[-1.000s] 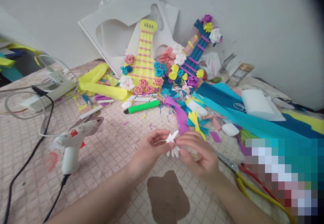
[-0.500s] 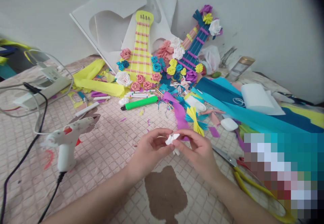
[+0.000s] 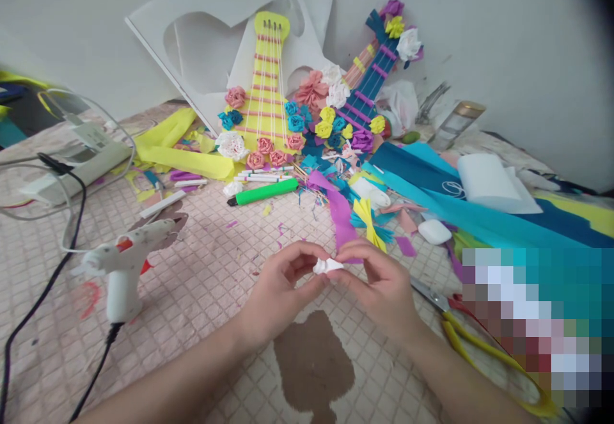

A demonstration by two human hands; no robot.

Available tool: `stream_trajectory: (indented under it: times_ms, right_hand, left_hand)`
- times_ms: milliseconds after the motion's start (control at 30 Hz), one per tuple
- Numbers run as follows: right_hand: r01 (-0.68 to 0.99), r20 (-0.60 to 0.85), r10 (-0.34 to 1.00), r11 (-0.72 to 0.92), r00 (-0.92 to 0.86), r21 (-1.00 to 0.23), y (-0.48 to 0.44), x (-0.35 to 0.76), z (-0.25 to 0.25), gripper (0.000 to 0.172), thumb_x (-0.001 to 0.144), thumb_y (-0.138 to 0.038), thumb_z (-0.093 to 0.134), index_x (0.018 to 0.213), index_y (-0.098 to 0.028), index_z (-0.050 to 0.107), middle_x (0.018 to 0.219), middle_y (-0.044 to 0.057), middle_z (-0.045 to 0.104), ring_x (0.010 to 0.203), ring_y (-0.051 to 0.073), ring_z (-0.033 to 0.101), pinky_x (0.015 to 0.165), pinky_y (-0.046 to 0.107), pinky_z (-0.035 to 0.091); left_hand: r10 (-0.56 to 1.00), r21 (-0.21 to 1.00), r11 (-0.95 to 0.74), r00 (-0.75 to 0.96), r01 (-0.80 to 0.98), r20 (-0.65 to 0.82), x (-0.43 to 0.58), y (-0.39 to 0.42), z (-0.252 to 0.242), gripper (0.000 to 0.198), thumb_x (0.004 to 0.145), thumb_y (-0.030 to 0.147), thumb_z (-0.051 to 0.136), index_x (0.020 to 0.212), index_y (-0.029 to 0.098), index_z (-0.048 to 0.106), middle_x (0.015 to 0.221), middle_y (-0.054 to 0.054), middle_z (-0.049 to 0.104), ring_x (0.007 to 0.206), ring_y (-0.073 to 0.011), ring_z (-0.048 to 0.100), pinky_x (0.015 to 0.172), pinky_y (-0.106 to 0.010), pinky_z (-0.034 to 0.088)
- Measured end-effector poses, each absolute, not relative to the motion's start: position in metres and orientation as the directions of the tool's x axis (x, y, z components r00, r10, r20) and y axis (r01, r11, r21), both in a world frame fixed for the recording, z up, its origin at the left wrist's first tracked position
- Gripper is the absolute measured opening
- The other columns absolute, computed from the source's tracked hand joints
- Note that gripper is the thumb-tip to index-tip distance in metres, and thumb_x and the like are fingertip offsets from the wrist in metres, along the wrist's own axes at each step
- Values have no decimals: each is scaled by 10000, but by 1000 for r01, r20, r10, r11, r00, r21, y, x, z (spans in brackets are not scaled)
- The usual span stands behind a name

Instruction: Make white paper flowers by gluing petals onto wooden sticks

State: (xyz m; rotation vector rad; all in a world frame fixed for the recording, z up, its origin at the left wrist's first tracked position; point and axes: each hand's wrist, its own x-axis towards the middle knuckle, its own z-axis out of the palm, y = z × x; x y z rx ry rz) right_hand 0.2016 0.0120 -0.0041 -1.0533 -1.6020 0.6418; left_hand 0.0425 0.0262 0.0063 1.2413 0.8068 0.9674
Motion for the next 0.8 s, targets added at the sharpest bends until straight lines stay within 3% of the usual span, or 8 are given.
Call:
stream_trajectory:
  times_ms: [133, 333, 533, 800]
  right_hand:
    - [316, 524, 848, 521, -83, -793, 13, 203, -3, 187, 708, -66, 679, 791, -212, 594, 764, -6, 610, 760, 135, 585, 681, 268, 472]
    - [368, 700, 684, 717, -205, -592, 15, 206, 0, 218, 727, -20, 628, 825, -214, 608, 772, 16, 621, 727, 149, 596, 654, 303, 483]
    - [356, 707, 688, 709, -162, -609, 13, 206, -1, 234, 733, -52, 639, 873, -238, 619, 775, 20, 646, 722, 166, 607, 643, 324, 482]
    - [354, 695, 704, 692, -143, -629, 12, 204, 2, 241, 724, -27, 640, 846, -232, 608, 748, 6, 645, 709, 157, 601, 648, 318, 475]
  left_hand:
    - [913, 985, 16, 404, -173, 56, 42, 26, 6, 90, 748, 147, 638, 823, 155, 589, 867, -37, 609, 832, -144, 578, 812, -317, 454]
    - [879, 971, -231, 415, -57, 234, 39, 27, 2, 140, 786, 60, 564, 850, 174, 615, 924, -42, 636, 940, -161, 591, 879, -319, 446]
    - [853, 939, -340, 402, -54, 332, 39, 26, 2, 160, 801, 68, 567, 869, 202, 620, 921, -23, 645, 937, -146, 599, 864, -287, 462]
    - [855, 949, -295, 413, -110, 314, 40, 25, 1, 153, 804, 70, 566, 882, 192, 611, 915, -30, 631, 915, -143, 599, 842, -283, 477]
